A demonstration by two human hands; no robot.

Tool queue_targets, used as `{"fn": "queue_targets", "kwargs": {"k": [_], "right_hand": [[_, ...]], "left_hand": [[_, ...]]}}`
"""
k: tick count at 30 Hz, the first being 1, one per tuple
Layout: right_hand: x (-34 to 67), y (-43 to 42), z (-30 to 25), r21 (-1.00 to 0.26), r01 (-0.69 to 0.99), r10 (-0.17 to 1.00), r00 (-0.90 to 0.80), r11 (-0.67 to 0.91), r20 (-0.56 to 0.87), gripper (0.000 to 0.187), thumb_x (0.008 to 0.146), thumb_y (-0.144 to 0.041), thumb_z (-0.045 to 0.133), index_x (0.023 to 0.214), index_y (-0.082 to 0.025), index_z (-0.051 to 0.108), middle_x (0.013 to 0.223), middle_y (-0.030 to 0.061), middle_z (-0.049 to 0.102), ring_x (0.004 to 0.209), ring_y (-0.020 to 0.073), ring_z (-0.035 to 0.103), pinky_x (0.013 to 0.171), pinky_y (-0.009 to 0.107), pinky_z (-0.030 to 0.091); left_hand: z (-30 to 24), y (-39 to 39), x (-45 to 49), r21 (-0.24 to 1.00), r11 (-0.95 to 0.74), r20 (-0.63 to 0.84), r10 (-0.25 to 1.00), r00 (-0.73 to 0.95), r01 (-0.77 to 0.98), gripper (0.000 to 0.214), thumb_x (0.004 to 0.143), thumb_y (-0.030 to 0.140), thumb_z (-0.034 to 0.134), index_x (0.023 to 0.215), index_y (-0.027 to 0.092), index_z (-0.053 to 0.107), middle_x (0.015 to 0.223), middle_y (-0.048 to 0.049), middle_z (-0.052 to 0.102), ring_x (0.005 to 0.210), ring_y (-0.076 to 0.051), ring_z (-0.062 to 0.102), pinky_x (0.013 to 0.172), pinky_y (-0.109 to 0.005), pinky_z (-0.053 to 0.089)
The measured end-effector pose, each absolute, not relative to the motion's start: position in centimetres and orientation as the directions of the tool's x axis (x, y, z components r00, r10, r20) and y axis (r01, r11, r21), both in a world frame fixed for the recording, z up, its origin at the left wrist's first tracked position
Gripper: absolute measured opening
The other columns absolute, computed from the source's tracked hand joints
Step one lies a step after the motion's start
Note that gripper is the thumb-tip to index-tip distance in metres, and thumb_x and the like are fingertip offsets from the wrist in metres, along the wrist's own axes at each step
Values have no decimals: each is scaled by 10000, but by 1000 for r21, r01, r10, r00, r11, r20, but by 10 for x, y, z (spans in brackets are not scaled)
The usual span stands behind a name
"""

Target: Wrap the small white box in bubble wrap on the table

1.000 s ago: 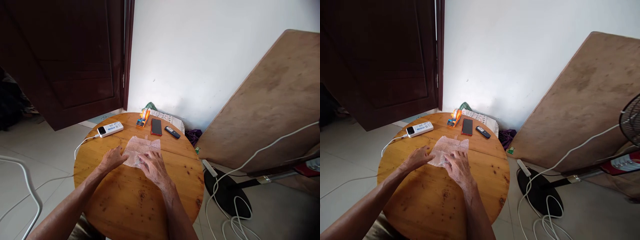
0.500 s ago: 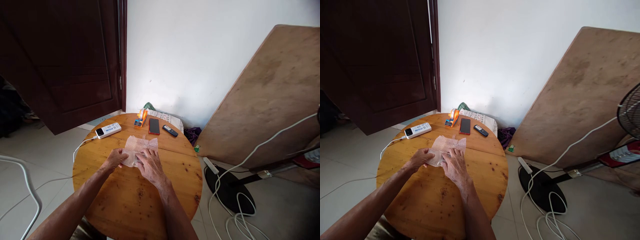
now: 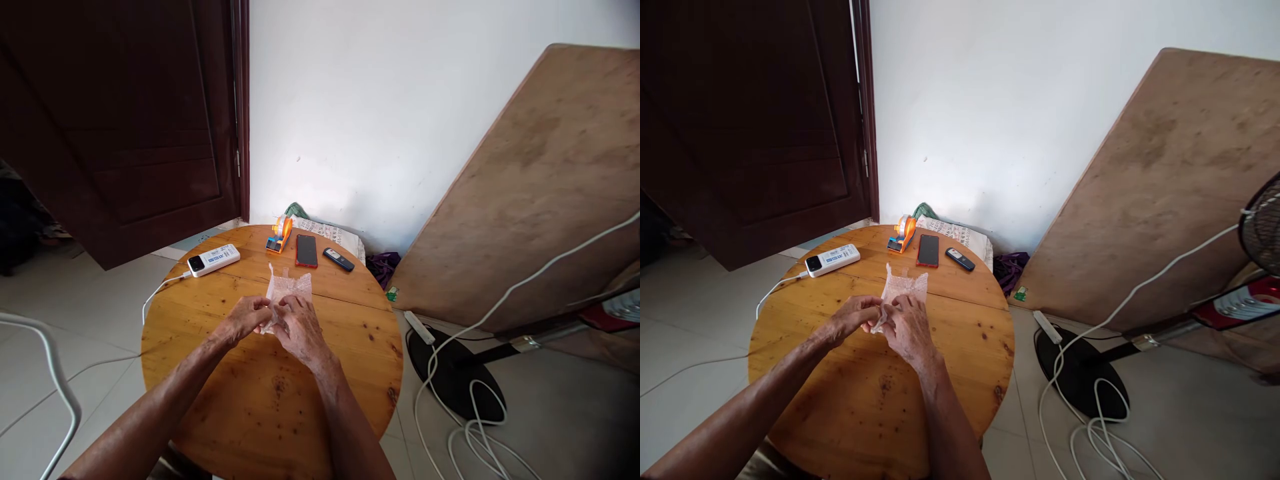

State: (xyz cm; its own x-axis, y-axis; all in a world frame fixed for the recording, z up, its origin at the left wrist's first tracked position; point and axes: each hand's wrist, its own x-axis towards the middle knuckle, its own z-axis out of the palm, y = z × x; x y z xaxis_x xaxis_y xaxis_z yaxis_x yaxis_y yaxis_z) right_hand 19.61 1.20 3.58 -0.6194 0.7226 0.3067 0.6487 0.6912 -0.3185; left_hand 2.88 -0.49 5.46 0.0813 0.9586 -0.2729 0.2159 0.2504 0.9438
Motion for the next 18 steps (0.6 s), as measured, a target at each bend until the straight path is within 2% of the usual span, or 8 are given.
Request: {"fn": "queue_targets", "kwargs": {"k": [2, 4, 7, 9, 14, 18], "right_hand": [[197, 13, 35, -350, 643, 732, -609, 681, 305, 226, 820, -238, 660, 1045, -213, 666, 1132, 84, 587, 1093, 257, 490, 924, 396, 384], [198, 14, 35, -382, 634, 740, -599, 672, 306, 235, 802, -223, 669, 1037, -214, 665, 1179, 86, 585, 1129, 260, 490, 957, 406, 378], [205, 17, 35, -439, 625, 761, -572, 646, 306, 315, 760, -184, 682, 1072, -213, 647, 1273, 93, 567, 1202, 266, 478, 1019, 426, 354], [213, 19, 36, -479, 620, 780, -543, 622, 311, 358, 752, -169, 674, 1105, -212, 631, 1318, 98, 552, 1234, 266, 473, 1039, 431, 348], [230, 25, 39, -570, 616, 835, -462, 544, 298, 335, 783, -153, 604, 1110, -225, 626, 1337, 81, 552, 1255, 251, 485, 1057, 424, 355], [235, 28, 42, -608, 625, 869, -414, 488, 272, 255, 804, -198, 579, 1049, -214, 649, 1286, 86, 584, 1222, 258, 514, 1035, 418, 384]], "left_hand": [[54, -7, 27, 952, 162, -205, 967, 149, 260, 263, 644, 226, 495, 825, 139, 665, 638, 19, 598, 589, -114, 529, 559, -217, 425], [51, -7, 27, 927, 68, -129, 981, 143, 369, 209, 669, 232, 483, 764, 147, 647, 611, 34, 558, 578, -108, 493, 551, -213, 386], [47, -7, 33, 800, -20, -27, 997, 68, 600, 134, 717, 225, 497, 698, 165, 615, 589, 38, 522, 581, -111, 474, 565, -223, 337], [44, -8, 38, 686, -36, 16, 999, 34, 727, 106, 741, 210, 518, 703, 178, 611, 630, 21, 557, 614, -125, 505, 594, -236, 334], [30, -13, 45, 505, -139, 152, 986, 71, 852, 143, 820, 226, 520, 859, 215, 657, 841, -35, 649, 752, -166, 585, 649, -249, 381], [10, -15, 46, 406, -248, 373, 924, 89, 879, 229, 855, 226, 507, 1014, 213, 671, 861, -60, 620, 811, -199, 564, 731, -294, 438]]}}
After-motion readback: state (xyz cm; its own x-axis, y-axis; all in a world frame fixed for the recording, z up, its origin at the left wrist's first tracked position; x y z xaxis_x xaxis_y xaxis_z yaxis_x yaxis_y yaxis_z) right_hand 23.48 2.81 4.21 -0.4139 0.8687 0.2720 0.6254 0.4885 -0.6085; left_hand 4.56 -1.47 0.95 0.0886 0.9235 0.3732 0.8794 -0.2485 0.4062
